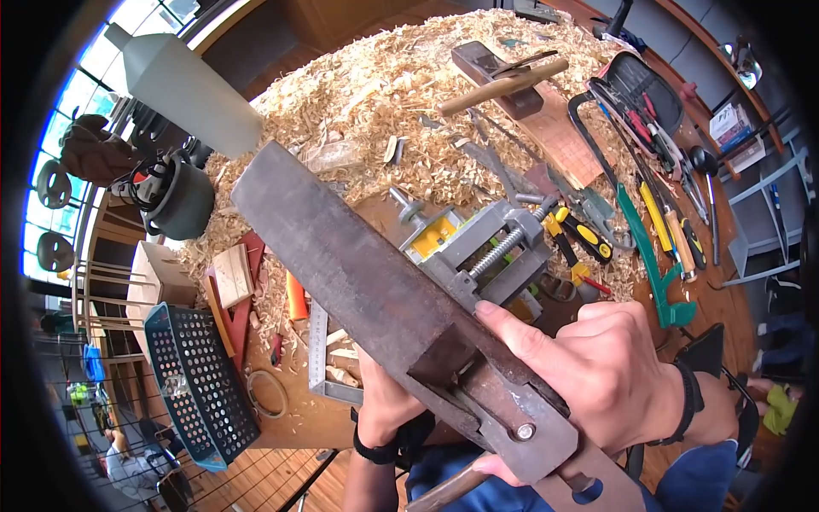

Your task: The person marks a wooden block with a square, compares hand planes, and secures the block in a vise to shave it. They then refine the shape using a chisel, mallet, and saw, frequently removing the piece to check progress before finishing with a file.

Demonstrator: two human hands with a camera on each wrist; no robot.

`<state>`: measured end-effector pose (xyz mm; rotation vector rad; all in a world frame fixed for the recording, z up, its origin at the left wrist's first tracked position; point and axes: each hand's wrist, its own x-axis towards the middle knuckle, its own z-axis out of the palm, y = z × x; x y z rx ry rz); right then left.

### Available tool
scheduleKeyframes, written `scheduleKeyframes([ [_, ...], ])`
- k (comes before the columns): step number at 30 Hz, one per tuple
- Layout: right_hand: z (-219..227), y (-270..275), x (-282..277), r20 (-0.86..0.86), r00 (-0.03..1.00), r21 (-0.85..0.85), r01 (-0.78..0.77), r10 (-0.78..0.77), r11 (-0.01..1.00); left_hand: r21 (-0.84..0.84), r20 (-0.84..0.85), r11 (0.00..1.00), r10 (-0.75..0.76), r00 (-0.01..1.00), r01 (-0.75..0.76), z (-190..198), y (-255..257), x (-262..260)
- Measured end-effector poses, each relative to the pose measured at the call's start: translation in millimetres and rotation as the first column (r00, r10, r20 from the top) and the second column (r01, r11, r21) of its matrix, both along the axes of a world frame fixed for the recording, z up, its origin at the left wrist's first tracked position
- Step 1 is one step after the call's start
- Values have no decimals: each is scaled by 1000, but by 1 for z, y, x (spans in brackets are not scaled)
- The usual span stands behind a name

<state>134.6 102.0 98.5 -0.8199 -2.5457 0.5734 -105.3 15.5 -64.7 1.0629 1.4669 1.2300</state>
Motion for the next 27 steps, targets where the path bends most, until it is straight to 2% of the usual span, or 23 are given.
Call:
scheduleKeyframes([
  [6,-2,-6,-1,-10,999,-73,40,-41,997,-13,64,1000,-3,998,4,24,15,7],
  [12,1,-7,-4,21,995,-77,94,-92,993,171,31,985,33,999,-38,6,19,5],
  [13,3,-4,-6,35,996,-49,79,-77,996,167,-89,985,-22,996,37,7,20,0],
  [15,4,-5,-7,59,997,-16,57,-56,998,144,-198,983,-81,977,110,7,16,-4],
  [17,4,-5,-6,65,996,-36,63,-60,997,223,-248,964,-91,965,148,8,19,-4],
  [20,5,-11,0,61,996,-73,67,-62,995,217,-247,969,-66,967,121,26,24,1],
  [21,7,-14,3,89,994,-69,73,-67,995,263,-325,953,-61,944,152,28,27,0],
  [27,10,-11,0,117,990,-77,86,-77,993,268,-280,951,-74,957,152,30,28,1],
])
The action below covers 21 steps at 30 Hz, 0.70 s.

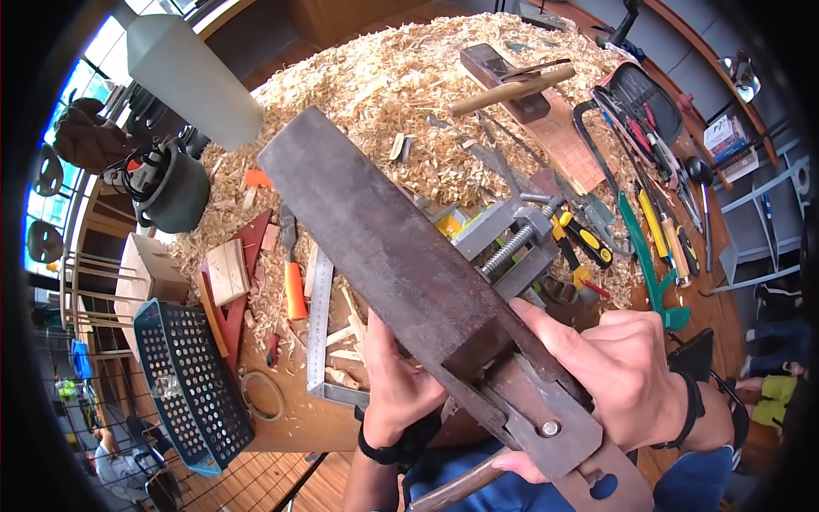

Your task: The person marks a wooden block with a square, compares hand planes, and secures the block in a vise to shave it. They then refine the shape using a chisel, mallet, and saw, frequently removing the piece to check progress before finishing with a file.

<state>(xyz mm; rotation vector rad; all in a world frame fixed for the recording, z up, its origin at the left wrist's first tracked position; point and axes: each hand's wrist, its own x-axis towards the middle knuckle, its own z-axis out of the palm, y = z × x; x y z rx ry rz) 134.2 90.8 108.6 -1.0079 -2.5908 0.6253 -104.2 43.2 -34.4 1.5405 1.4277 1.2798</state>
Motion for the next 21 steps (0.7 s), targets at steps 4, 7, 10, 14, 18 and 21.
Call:
scheduleKeyframes([
  [4,-1,4,-1,-25,1000,15,-13,13,1000,11,-20,1000,-3,1000,3,0,0,0],
  [7,-3,6,-1,-45,999,34,-20,22,999,-65,45,998,17,999,-14,-9,-3,0],
  [10,-3,10,-2,-52,998,60,-40,43,997,-121,150,992,41,988,-23,-16,-4,1],
  [14,-7,9,-1,-58,997,81,-39,43,996,-56,87,998,42,995,-37,-26,-5,-4],
  [18,-13,2,-1,-87,996,47,14,-10,999,-132,187,986,121,975,-97,-16,-3,6],
  [21,-11,4,-2,-135,991,-16,18,-20,1000,-120,208,989,109,972,-85,-15,-3,5],
])
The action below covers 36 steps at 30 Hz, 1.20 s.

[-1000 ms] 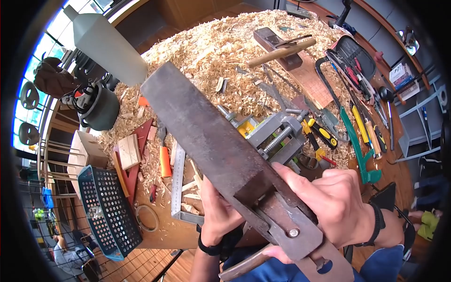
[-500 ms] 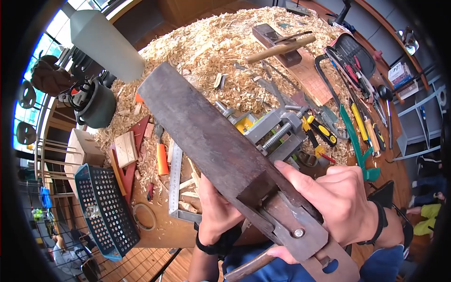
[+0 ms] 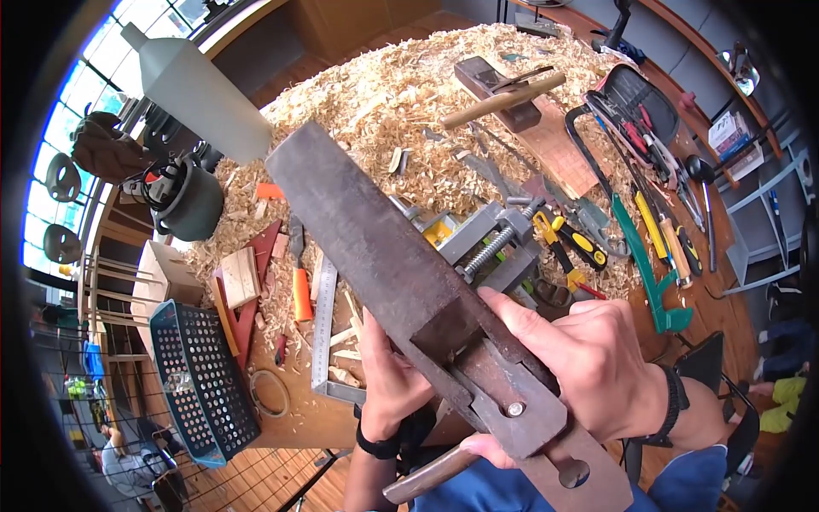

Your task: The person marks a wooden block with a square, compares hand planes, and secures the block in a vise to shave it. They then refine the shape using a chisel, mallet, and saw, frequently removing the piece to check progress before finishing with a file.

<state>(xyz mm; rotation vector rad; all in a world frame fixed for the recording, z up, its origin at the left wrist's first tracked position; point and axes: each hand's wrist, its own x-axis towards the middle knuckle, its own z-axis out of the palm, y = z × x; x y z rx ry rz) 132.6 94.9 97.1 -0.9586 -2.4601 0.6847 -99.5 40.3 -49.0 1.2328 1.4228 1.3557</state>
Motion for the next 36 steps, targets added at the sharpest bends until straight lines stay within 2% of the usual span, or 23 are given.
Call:
scheduleKeyframes([
  [1,0,1,-1,-2,1000,4,-2,2,1000,5,6,1000,-3,1000,3,-1,0,-2],
  [3,1,5,-3,57,998,86,-25,21,996,56,-148,996,-65,987,74,-10,1,-7],
  [4,-3,12,-10,22,1000,110,-20,18,994,70,-199,993,-84,976,99,-6,4,-6],
  [5,-1,20,-18,16,1000,95,-21,20,995,147,-145,984,-81,986,103,-1,9,-1],
  [6,2,29,-26,12,1000,82,-21,21,996,71,62,995,-69,996,65,9,8,5],
  [7,0,37,-33,-39,999,68,-14,17,998,-4,271,1000,-20,962,21,26,8,14],
  [9,0,46,-41,-23,999,72,-28,30,997,-247,581,969,134,803,18,46,5,18],
  [10,1,49,-42,-34,999,69,-39,42,997,-14,362,1000,-9,932,15,37,10,14],
  [12,7,42,-39,13,999,91,-51,50,995,208,101,977,-73,992,51,18,9,8],
  [13,6,36,-35,21,998,121,-56,54,991,57,176,998,-48,983,38,8,2,8],
  [14,5,31,-32,29,998,151,-61,58,987,33,139,999,-39,990,34,5,0,6],
  [16,8,17,-21,86,995,78,-66,59,995,-15,63,1000,-25,998,26,-1,-3,3],
  [18,9,6,-11,96,993,48,-72,67,996,99,-122,995,-14,992,26,-3,-4,0],
  [23,12,-4,-5,105,994,36,-42,38,998,104,-71,994,-19,997,26,9,-4,1],
  [26,9,0,-6,89,995,27,-39,36,999,25,-67,998,-49,997,51,6,-5,1],
  [27,9,1,-6,88,995,27,-39,37,999,-33,47,999,10,999,-8,2,-7,6],
  [29,10,1,-5,108,993,52,-60,54,997,-96,154,994,73,985,-59,-2,-10,7],
  [32,8,-1,-5,77,996,38,-47,44,998,-134,84,990,61,995,-49,-6,-12,5],
  [35,7,-1,-4,72,997,48,-43,40,998,-143,134,989,62,989,-43,-6,-12,2],
  [36,7,-2,-3,78,996,47,-43,39,998,-117,89,993,19,996,-8,1,-10,1],
])
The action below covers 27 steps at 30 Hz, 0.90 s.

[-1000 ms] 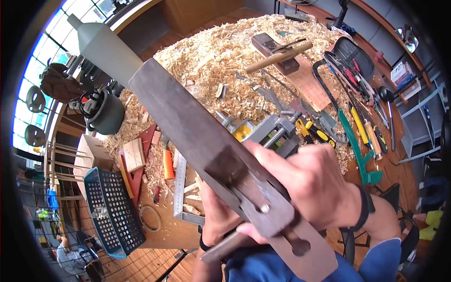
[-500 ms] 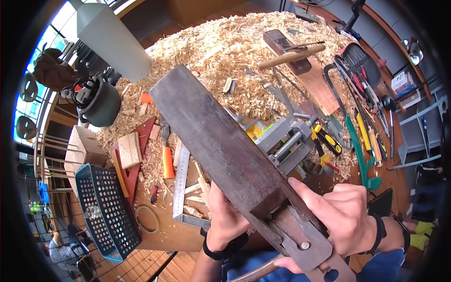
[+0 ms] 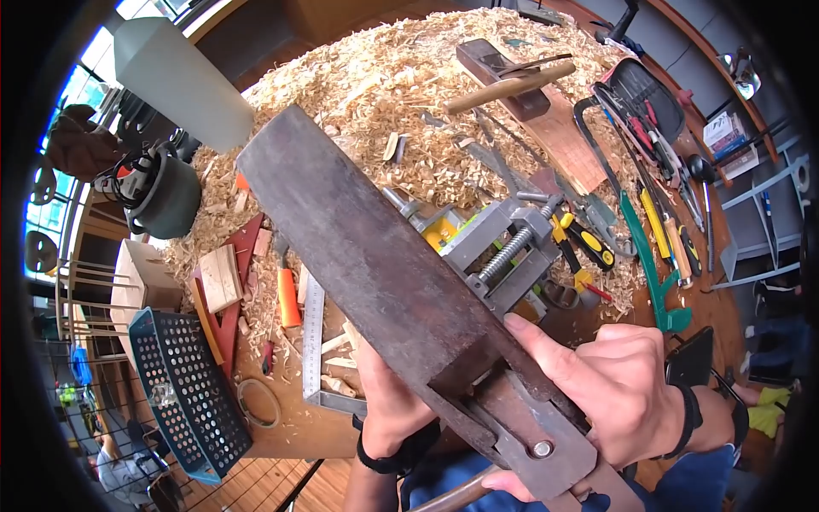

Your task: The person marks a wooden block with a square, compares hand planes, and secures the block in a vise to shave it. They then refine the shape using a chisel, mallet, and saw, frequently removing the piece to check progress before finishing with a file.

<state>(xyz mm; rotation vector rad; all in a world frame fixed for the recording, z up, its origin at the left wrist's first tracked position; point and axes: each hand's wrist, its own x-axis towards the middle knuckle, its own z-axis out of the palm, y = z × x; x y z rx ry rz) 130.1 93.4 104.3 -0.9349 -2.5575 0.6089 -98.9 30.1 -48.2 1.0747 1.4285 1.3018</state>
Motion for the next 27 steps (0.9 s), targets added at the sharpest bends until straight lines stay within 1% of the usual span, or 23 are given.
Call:
scheduleKeyframes([
  [2,0,-2,4,19,1000,-13,11,-10,1000,24,-42,999,-34,999,35,11,4,-1],
  [3,-1,-2,4,22,1000,-15,8,-8,1000,68,-130,996,-47,990,56,16,6,-2],
  [6,-3,-1,2,-29,999,5,33,-32,999,120,-254,990,-46,966,79,15,7,-3],
  [8,3,1,3,43,999,-25,30,-29,999,128,-289,989,-38,957,78,7,7,-3],
  [11,0,4,0,-9,999,-36,44,-44,998,211,-196,971,-73,978,114,-2,8,-5],
  [12,0,6,0,-25,999,-37,45,-46,998,230,-265,964,-66,962,130,-2,10,-6],
  [14,1,6,0,-19,999,-37,43,-44,998,245,-333,959,-58,941,146,-7,7,-5],
  [15,1,7,0,-20,999,-37,42,-43,998,183,-234,978,-60,970,105,-15,2,-2],
  [17,3,10,4,27,1000,-30,-7,7,1000,119,-136,991,-53,989,69,-14,2,-2],
  [20,0,7,5,25,1000,-4,-5,5,1000,113,-216,989,-65,974,91,5,8,-1],
  [21,-1,6,6,26,1000,1,-3,3,1000,70,-142,996,-53,988,64,12,9,1],
  [23,-1,2,9,27,1000,-15,15,-14,1000,18,-65,999,-44,997,45,12,10,1],
  [24,-1,-1,10,30,999,-24,22,-21,999,72,-113,995,-54,992,62,8,9,0],
  [26,1,-5,13,45,999,-66,30,-27,997,125,-156,989,-54,986,74,6,8,-2],
  [27,0,-7,14,16,999,-76,32,-31,997,123,-265,989,-43,963,78,7,9,-3],
])
